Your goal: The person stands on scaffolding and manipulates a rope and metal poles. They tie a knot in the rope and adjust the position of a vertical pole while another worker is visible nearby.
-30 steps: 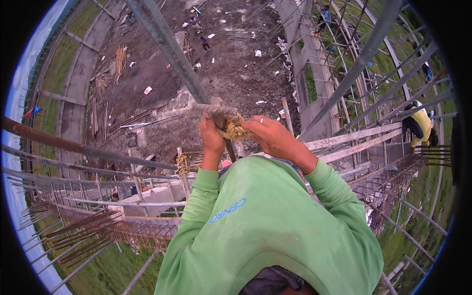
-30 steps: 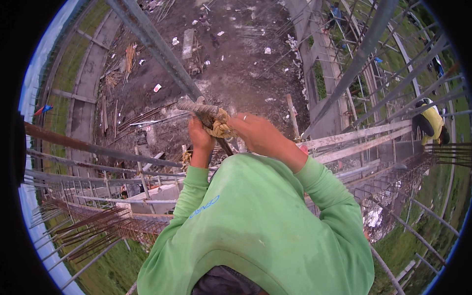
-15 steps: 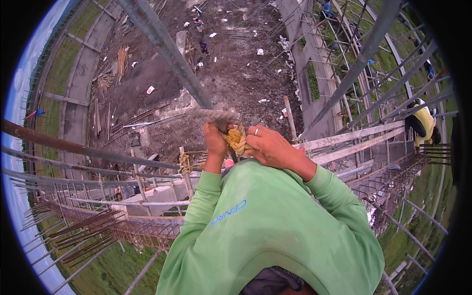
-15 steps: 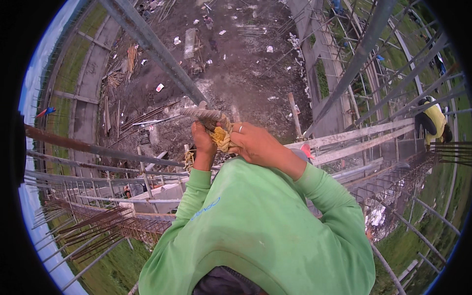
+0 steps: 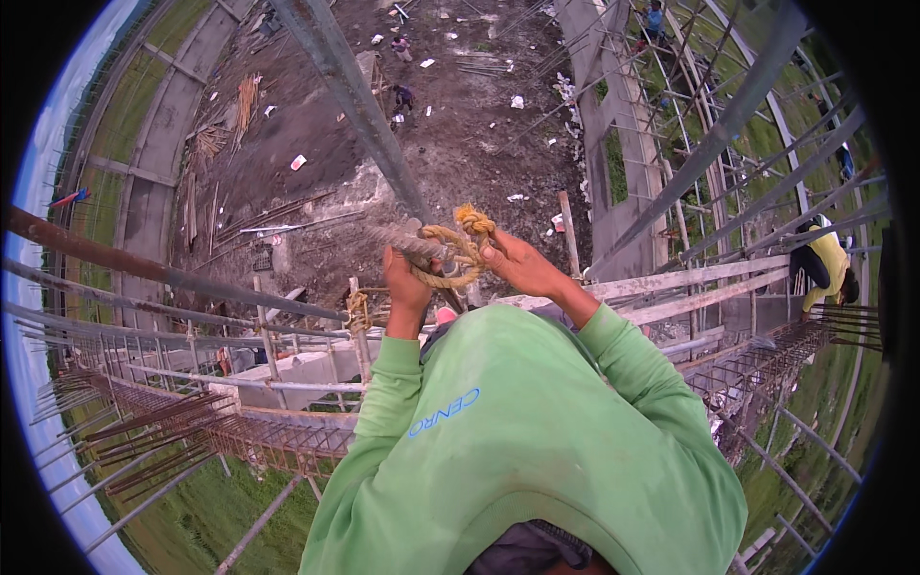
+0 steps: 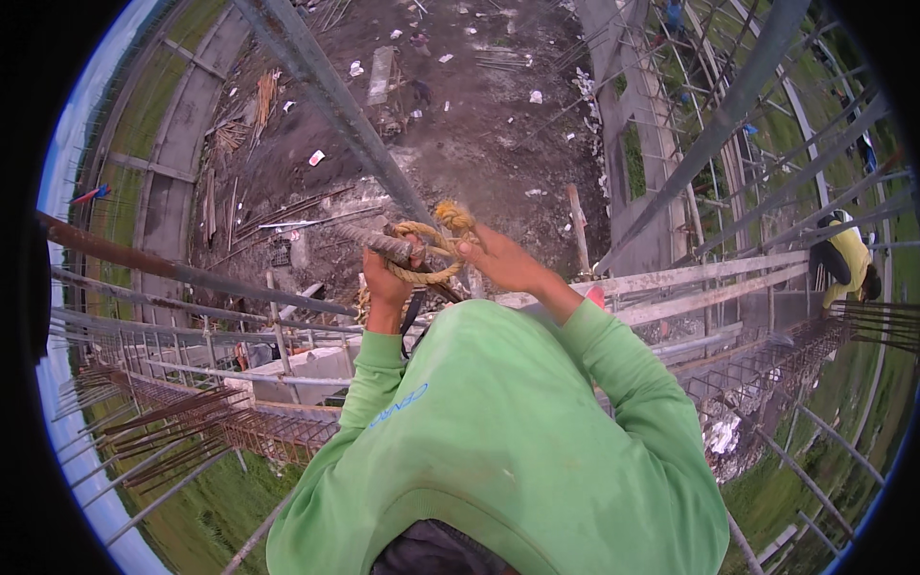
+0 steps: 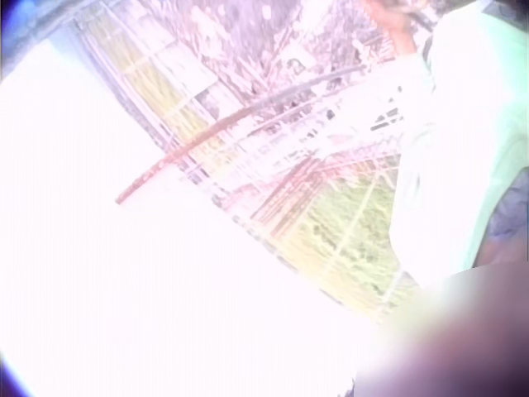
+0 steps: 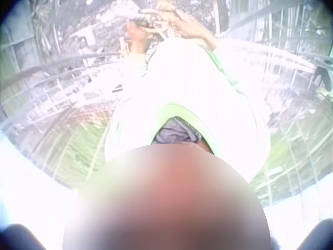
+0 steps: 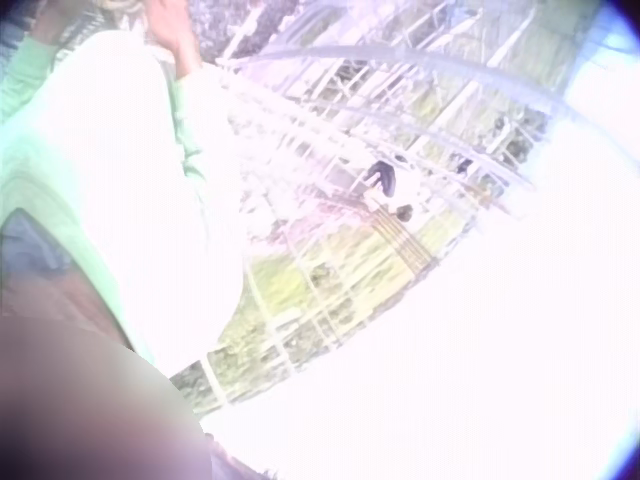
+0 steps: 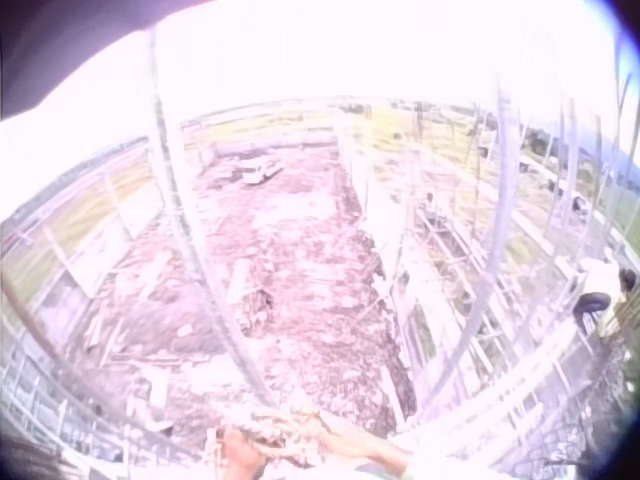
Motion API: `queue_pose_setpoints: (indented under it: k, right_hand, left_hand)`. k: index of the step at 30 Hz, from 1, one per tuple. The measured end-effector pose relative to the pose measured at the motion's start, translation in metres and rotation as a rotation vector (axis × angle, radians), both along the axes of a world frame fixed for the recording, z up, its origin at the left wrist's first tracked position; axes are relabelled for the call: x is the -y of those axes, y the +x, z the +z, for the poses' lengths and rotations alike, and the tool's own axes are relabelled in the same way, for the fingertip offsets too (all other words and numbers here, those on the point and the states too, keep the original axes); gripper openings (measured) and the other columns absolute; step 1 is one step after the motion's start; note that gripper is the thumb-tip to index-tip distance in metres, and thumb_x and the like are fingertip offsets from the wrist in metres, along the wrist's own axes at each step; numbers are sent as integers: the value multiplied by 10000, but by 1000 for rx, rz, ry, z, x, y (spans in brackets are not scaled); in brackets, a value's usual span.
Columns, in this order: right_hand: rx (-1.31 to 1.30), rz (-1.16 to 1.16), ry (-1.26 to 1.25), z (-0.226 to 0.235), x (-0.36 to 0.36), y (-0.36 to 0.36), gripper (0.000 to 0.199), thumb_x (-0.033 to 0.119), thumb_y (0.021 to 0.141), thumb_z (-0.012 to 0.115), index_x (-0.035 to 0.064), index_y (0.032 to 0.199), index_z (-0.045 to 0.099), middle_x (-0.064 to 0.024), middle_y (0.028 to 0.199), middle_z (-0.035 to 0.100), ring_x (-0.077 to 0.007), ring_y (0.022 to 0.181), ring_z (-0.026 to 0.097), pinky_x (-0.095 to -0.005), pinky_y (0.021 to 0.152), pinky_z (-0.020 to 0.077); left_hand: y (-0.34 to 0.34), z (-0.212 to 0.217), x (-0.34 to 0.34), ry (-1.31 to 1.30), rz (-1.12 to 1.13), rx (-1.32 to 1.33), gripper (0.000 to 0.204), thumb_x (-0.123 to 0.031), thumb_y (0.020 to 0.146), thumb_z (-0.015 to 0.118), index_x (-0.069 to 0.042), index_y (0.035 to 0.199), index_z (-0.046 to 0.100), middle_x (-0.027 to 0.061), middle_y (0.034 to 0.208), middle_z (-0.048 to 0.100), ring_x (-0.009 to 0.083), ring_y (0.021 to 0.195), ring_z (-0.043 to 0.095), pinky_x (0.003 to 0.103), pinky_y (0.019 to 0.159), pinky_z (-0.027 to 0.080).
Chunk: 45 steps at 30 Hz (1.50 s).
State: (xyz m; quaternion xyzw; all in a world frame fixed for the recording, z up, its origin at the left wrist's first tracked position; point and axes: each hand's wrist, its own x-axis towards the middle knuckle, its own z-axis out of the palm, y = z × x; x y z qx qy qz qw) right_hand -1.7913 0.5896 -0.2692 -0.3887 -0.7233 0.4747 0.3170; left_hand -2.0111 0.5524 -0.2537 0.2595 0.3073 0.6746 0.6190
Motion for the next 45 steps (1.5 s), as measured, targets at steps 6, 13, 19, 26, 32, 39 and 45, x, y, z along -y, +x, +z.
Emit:
queue_pose_setpoints:
  k: [6, 13, 19, 26, 32, 39, 45]
  right_hand:
    - [-44, 0, -206, 40, -62, -8, 438, 406, 938, 688, -11, 1065, 646, -86, 878, 679, -145, 832, 622, -322, 720, 493]
    - [-194, 260, -172, 112, -72, -51, 303, 297, 936, 715, 2, 886, 665, 12, 743, 596, -75, 701, 510, -280, 606, 407]
    - [-240, 254, -51, 161, -53, -60, 263, 258, 936, 723, 9, 873, 669, 37, 717, 582, -37, 657, 481, -238, 564, 387]
    - [-256, 78, 39, 162, -67, -84, 316, 309, 951, 698, 12, 847, 683, 44, 679, 540, -37, 627, 452, -241, 546, 359]
    - [-475, -56, -195, 165, -83, -70, 359, 342, 994, 645, 36, 808, 612, 36, 667, 493, -57, 614, 438, -246, 572, 387]
    - [-339, 161, 39, 199, -67, -86, 300, 303, 970, 681, 37, 836, 640, 9, 685, 574, -81, 613, 489, -262, 580, 399]
    - [-63, 804, 241, 230, -32, -70, 257, 265, 869, 762, 41, 787, 666, -96, 657, 609, -218, 584, 562, -362, 579, 420]
  left_hand:
    - [2, 1, 26, -139, -117, -153, 596, -561, 1014, 380, 2, 962, 565, 94, 812, 568, 197, 713, 552, 318, 666, 466]
    - [11, -5, 39, -165, -272, -270, 718, -724, 938, 375, -35, 973, 573, 58, 822, 580, 137, 722, 587, 281, 668, 497]
    - [7, -7, 42, -144, -229, -235, 889, -833, 786, 527, -35, 1176, 552, 53, 991, 594, 151, 863, 616, 293, 754, 526]
    - [1, 13, 36, -50, -257, -71, 750, -757, 909, 429, -48, 1134, 530, 45, 1000, 565, 131, 869, 565, 267, 759, 465]
    - [1, 13, 36, -20, -292, -64, 842, -797, 939, 182, -51, 893, 572, 45, 807, 559, 140, 719, 546, 271, 675, 447]
    - [25, 7, 34, 45, -33, -500, 571, -506, 1063, 367, -39, 816, 583, 19, 721, 569, 130, 661, 509, 272, 682, 451]
    - [29, -21, 18, -182, -6, -122, 587, -606, 1011, 406, -69, 933, 629, -8, 775, 602, 103, 736, 559, 257, 695, 462]
